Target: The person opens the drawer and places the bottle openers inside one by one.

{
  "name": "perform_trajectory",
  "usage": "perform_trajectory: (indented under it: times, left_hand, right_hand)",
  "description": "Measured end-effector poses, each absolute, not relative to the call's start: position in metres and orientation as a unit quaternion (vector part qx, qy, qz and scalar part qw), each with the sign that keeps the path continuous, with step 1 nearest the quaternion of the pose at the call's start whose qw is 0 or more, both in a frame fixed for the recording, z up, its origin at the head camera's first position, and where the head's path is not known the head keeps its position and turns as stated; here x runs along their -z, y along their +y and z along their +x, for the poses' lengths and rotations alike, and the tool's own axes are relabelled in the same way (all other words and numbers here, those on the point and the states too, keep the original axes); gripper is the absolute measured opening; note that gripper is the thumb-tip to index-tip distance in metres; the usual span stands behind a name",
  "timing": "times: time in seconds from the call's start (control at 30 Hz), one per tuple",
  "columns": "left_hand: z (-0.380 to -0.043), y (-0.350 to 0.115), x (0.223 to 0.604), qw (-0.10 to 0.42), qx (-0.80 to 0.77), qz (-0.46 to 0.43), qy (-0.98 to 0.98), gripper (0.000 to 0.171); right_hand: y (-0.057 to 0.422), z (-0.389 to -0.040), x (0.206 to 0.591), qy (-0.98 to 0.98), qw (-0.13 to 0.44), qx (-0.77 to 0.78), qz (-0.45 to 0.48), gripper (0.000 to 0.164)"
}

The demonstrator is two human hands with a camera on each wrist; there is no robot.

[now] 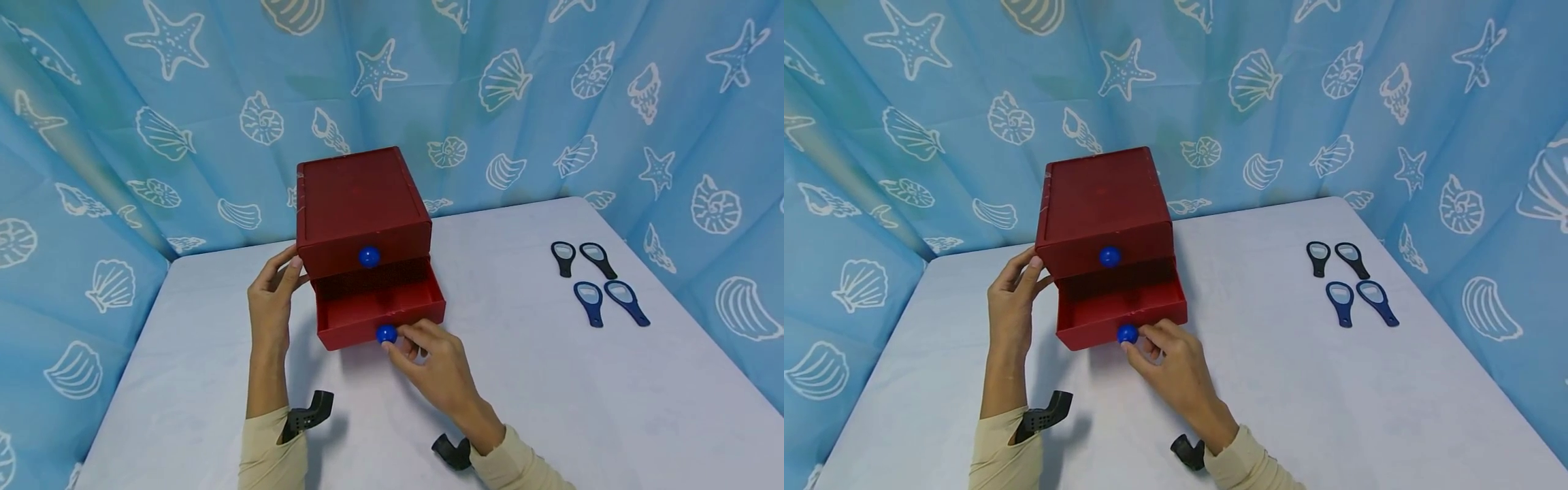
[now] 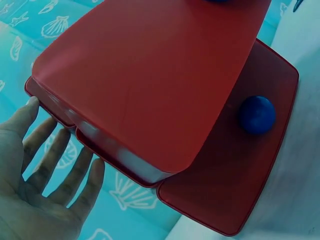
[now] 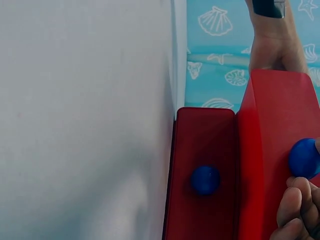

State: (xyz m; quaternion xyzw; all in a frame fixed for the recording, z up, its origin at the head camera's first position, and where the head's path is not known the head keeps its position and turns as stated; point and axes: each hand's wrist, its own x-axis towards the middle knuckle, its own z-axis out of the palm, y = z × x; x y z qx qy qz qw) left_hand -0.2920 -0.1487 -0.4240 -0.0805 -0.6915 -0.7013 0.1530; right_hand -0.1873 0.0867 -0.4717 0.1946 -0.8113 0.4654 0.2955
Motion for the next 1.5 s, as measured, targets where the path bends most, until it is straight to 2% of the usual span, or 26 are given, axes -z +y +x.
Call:
perform_trajectory:
  times: [0.5,0.73,1.0,1.5]
  left_hand:
    - [-0.292,-0.147,0.425,0.161,0.704,-0.085,-0.687,0.038]
    - [-0.292,-0.149,0.426,0.159,0.707,-0.088,-0.684,0.038]
    - [-0.293,-0.147,0.424,0.157,0.713,-0.093,-0.677,0.037]
    - [-0.294,-0.147,0.425,0.158,0.713,-0.094,-0.676,0.036]
  right_hand:
    - [0.089,-0.169,0.476,-0.804,0.272,-0.496,0.183,0.015]
    - [0.089,-0.165,0.475,-0.798,0.292,-0.490,0.195,0.019]
    - [0.092,-0.159,0.476,-0.807,0.270,-0.493,0.183,0.018]
    - [0.095,-0.150,0.479,-0.798,0.272,-0.504,0.185,0.019]
